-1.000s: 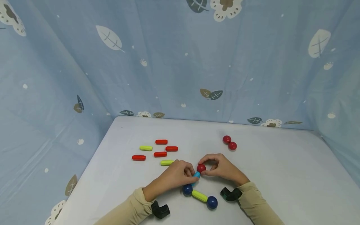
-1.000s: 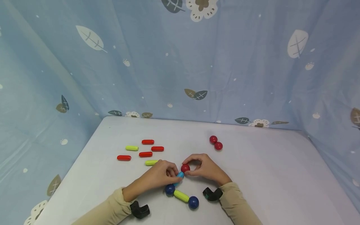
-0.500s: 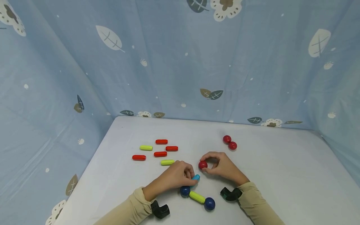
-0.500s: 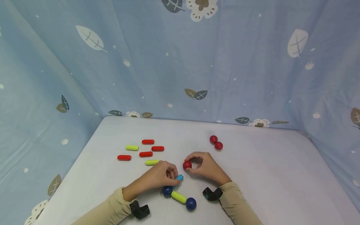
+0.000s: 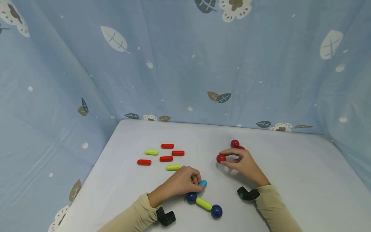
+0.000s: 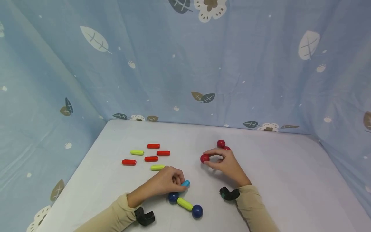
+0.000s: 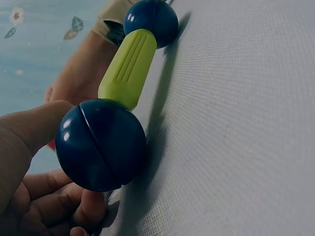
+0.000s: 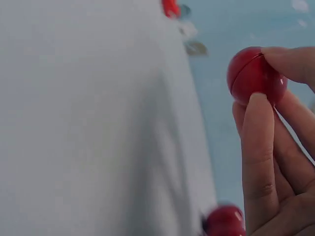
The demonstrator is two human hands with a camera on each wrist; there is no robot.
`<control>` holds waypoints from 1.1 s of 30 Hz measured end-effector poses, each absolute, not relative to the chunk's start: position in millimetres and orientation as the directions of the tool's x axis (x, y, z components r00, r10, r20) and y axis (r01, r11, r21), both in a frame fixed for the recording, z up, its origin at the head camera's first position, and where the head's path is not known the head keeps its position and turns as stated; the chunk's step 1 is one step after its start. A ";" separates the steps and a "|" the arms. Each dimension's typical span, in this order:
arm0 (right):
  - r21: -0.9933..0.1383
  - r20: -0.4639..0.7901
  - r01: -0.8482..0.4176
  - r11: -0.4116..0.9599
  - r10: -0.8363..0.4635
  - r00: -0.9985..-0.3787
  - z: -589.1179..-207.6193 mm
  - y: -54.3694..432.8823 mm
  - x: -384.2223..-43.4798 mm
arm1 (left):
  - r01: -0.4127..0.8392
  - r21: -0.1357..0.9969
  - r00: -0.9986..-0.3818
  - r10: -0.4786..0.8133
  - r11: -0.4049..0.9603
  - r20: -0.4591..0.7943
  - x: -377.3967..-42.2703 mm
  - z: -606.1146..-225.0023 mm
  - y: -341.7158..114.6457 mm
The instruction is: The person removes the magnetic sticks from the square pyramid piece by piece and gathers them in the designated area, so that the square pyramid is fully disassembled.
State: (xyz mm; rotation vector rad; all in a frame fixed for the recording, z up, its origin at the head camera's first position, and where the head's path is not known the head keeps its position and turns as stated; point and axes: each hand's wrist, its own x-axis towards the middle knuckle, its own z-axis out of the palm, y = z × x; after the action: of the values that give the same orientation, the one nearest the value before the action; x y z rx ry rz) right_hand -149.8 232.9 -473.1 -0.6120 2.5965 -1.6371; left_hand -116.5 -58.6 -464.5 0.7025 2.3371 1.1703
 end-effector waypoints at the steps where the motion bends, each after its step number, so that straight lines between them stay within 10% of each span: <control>1: -0.868 0.202 -0.311 0.387 -0.297 -0.933 -470.4 240.1 -151.0 | 0.249 0.821 -0.778 0.611 0.513 -0.146 -116.5 -464.6 -58.4; 11: -0.855 0.150 -0.104 0.509 0.051 -0.987 -462.9 310.5 -152.5 | 0.256 0.821 -0.778 0.613 0.511 -0.139 -116.1 -465.2 -58.8; 33: -0.812 0.098 -0.054 0.581 0.045 -0.994 -496.5 332.5 -161.9 | 0.247 0.824 -0.783 0.606 0.511 -0.141 -115.4 -464.9 -58.7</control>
State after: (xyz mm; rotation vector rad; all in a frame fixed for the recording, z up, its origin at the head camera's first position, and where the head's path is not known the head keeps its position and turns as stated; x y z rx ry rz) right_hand -161.9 332.5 -496.5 -0.0087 2.8882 -1.4897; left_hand -115.4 -58.7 -464.9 0.7028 2.3420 1.1810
